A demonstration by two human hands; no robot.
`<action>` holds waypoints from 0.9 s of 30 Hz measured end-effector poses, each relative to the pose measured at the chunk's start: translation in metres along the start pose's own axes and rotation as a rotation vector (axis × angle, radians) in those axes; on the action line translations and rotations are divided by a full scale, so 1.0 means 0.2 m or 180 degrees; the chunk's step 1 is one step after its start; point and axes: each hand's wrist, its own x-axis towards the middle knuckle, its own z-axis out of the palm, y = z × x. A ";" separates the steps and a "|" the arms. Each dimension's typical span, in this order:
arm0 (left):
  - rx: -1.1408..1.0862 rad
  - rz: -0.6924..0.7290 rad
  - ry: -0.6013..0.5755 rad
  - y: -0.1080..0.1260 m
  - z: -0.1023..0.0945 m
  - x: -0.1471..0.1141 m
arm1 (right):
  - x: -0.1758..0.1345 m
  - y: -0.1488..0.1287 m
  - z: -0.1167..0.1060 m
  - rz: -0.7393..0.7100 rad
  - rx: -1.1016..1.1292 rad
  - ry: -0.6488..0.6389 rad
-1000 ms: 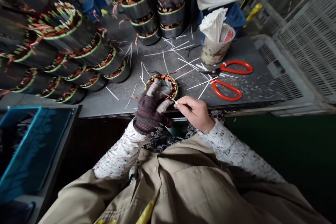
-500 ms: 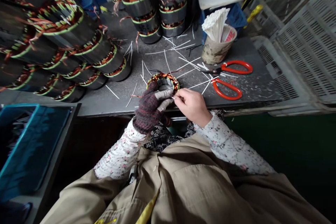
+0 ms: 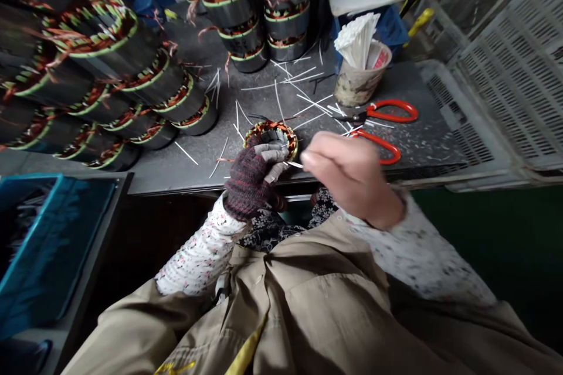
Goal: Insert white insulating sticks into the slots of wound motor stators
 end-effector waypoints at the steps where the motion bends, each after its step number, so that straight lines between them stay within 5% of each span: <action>1: 0.0040 0.0017 0.0023 0.00 0.00 0.00 | 0.02 0.04 0.04 0.0124 -0.0294 -0.0166; 5: 0.0133 0.0048 0.0023 0.00 0.00 -0.01 | 0.05 0.14 0.16 0.0187 -0.0606 -0.0353; 11: 0.0066 -0.0209 -0.0084 0.01 -0.01 -0.01 | -0.01 0.10 0.05 -0.0212 0.0702 -0.0260; 15: 0.0208 -0.0219 -0.0163 -0.01 -0.03 -0.02 | -0.08 0.15 0.06 0.0292 0.1766 -0.0720; 19: 0.0366 -0.0085 -0.0094 0.02 -0.01 -0.02 | -0.11 0.14 0.06 0.0864 0.1929 -0.0239; 24: 0.0595 0.0119 -0.0002 0.07 0.08 -0.03 | 0.15 0.15 0.16 0.0408 0.2265 0.0475; 27: 0.0637 0.0309 -0.0014 0.07 0.07 -0.03 | 0.26 0.22 0.25 0.0434 0.1783 0.0674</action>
